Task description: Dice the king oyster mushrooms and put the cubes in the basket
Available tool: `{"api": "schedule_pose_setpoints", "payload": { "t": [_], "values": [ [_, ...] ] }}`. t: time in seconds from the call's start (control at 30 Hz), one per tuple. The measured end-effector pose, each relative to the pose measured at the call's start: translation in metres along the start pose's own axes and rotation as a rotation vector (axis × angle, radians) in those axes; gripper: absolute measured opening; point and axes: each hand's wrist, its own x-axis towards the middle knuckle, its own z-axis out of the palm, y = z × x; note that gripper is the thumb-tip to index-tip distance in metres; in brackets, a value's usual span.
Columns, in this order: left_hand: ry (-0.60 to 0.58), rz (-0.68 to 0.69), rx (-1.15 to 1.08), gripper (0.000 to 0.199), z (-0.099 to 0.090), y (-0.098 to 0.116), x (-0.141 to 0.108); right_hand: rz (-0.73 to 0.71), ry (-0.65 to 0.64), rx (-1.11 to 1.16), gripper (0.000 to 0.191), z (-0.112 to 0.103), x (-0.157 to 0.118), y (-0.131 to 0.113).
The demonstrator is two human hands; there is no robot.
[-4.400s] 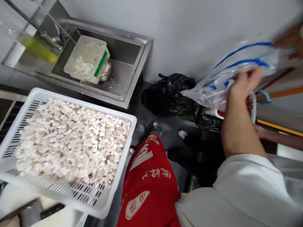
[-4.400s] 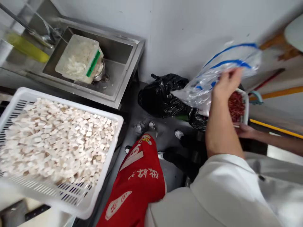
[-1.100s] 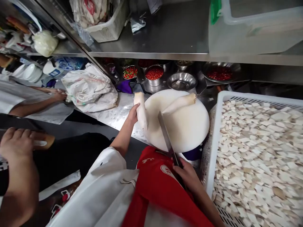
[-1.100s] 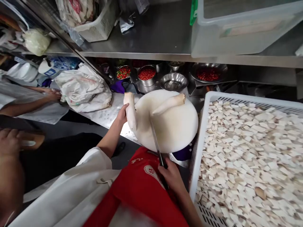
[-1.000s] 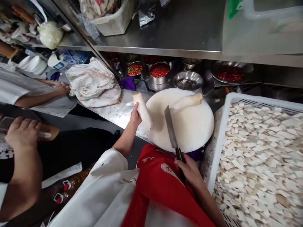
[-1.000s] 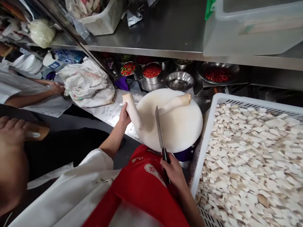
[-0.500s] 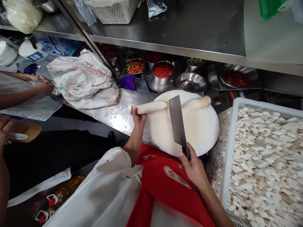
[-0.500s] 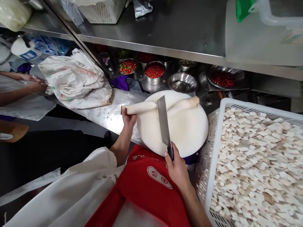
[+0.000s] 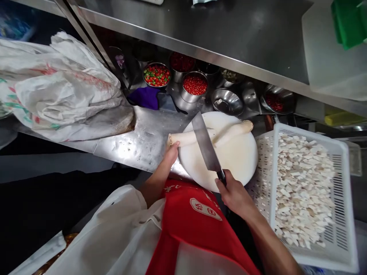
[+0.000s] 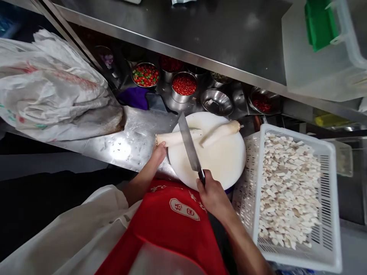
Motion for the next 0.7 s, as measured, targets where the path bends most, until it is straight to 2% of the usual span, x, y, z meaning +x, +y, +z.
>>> {"api": "schedule_pose_setpoints", "payload": {
  "t": [0.07, 0.13, 0.23, 0.33, 0.43, 0.53, 0.6, 0.7],
  "values": [
    [-0.009, -0.022, 0.033, 0.054, -0.003, -0.008, 0.000, 0.044, -0.023, -0.027, 0.026, -0.009, 0.001, -0.007],
    [-0.002, -0.025, 0.051, 0.053, -0.004, -0.014, 0.002, 0.045, -0.016, -0.040, 0.023, -0.006, 0.015, -0.015],
    [0.019, -0.020, 0.020, 0.056, -0.003, -0.019, 0.008, 0.054, 0.078, -0.082, 0.017, 0.023, 0.053, -0.021],
    [-0.021, -0.020, -0.006, 0.062, -0.003, -0.015, 0.015, 0.042, 0.173, -0.092, 0.022, 0.054, 0.083, -0.020],
    [-0.100, -0.008, 0.044, 0.063, -0.008, 0.005, 0.021, 0.004, 0.193, -0.052, 0.027, 0.062, 0.090, -0.011],
    [-0.229, 0.060, 0.260, 0.060, -0.009, 0.035, 0.020, -0.033, 0.171, 0.018, 0.027, 0.051, 0.085, 0.005],
    [-0.324, 0.125, 0.471, 0.060, -0.001, 0.049, 0.011, -0.068, 0.160, 0.050, 0.029, 0.043, 0.079, 0.021],
    [-0.529, 0.393, 0.957, 0.066, 0.020, 0.046, -0.014, -0.133, 0.182, 0.017, 0.038, 0.035, 0.068, 0.050]
  ]
}}
